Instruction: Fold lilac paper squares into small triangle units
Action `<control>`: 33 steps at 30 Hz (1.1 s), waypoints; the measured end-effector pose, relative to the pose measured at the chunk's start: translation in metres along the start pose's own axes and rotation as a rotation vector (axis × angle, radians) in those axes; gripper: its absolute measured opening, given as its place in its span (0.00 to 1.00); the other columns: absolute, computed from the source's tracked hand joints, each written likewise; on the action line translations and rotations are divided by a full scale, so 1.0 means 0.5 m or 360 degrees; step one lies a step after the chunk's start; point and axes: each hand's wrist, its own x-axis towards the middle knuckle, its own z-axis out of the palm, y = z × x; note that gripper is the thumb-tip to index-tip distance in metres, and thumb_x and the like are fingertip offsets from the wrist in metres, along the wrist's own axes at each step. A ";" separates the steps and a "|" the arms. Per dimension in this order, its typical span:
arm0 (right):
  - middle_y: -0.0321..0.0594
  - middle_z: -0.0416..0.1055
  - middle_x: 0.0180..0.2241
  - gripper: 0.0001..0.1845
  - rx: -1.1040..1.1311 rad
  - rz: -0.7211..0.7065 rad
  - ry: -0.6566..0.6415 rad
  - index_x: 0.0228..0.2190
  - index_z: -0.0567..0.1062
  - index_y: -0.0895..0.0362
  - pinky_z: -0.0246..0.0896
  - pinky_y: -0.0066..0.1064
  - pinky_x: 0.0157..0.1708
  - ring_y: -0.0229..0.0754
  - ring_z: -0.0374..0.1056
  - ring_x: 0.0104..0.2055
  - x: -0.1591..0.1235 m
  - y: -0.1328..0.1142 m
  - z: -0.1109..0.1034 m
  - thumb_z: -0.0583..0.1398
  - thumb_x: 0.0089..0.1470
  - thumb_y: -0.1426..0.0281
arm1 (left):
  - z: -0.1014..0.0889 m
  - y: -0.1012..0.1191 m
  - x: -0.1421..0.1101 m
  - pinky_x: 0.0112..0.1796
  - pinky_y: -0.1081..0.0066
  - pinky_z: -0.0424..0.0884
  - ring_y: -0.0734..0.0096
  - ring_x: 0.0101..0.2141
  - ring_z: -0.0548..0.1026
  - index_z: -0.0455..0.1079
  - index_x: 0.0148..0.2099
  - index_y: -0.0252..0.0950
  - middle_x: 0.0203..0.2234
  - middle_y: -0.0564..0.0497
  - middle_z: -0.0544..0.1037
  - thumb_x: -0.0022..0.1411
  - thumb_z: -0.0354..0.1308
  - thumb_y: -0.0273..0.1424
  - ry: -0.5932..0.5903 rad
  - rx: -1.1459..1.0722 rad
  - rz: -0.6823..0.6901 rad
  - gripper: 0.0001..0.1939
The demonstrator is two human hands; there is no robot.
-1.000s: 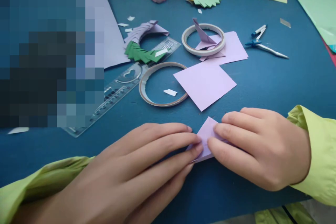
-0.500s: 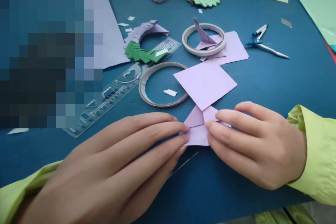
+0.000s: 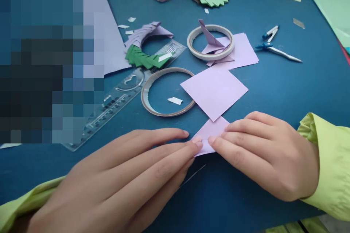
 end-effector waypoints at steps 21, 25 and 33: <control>0.45 0.74 0.48 0.11 -0.0147 0.0106 0.0025 0.45 0.73 0.63 0.61 0.45 0.43 0.47 0.67 0.50 0.022 -0.004 0.004 0.57 0.60 0.75 | -0.005 0.005 -0.020 0.46 0.57 0.67 0.54 0.50 0.72 0.72 0.47 0.30 0.48 0.45 0.76 0.65 0.48 0.23 -0.0130 0.0244 0.0308 0.13; 0.45 0.72 0.51 0.11 -0.0188 0.0116 -0.0005 0.45 0.73 0.62 0.60 0.45 0.45 0.46 0.66 0.54 0.009 -0.011 0.005 0.58 0.60 0.74 | 0.008 0.012 -0.033 0.48 0.56 0.67 0.52 0.52 0.70 0.72 0.47 0.31 0.49 0.42 0.75 0.65 0.49 0.26 -0.0052 0.0307 0.0333 0.13; 0.46 0.75 0.46 0.11 0.0008 0.0275 0.0018 0.44 0.73 0.62 0.59 0.43 0.44 0.43 0.68 0.50 0.016 -0.010 0.003 0.55 0.62 0.70 | 0.011 0.006 -0.029 0.50 0.58 0.65 0.56 0.54 0.68 0.68 0.54 0.33 0.53 0.46 0.72 0.64 0.48 0.24 -0.0061 0.0138 0.0191 0.18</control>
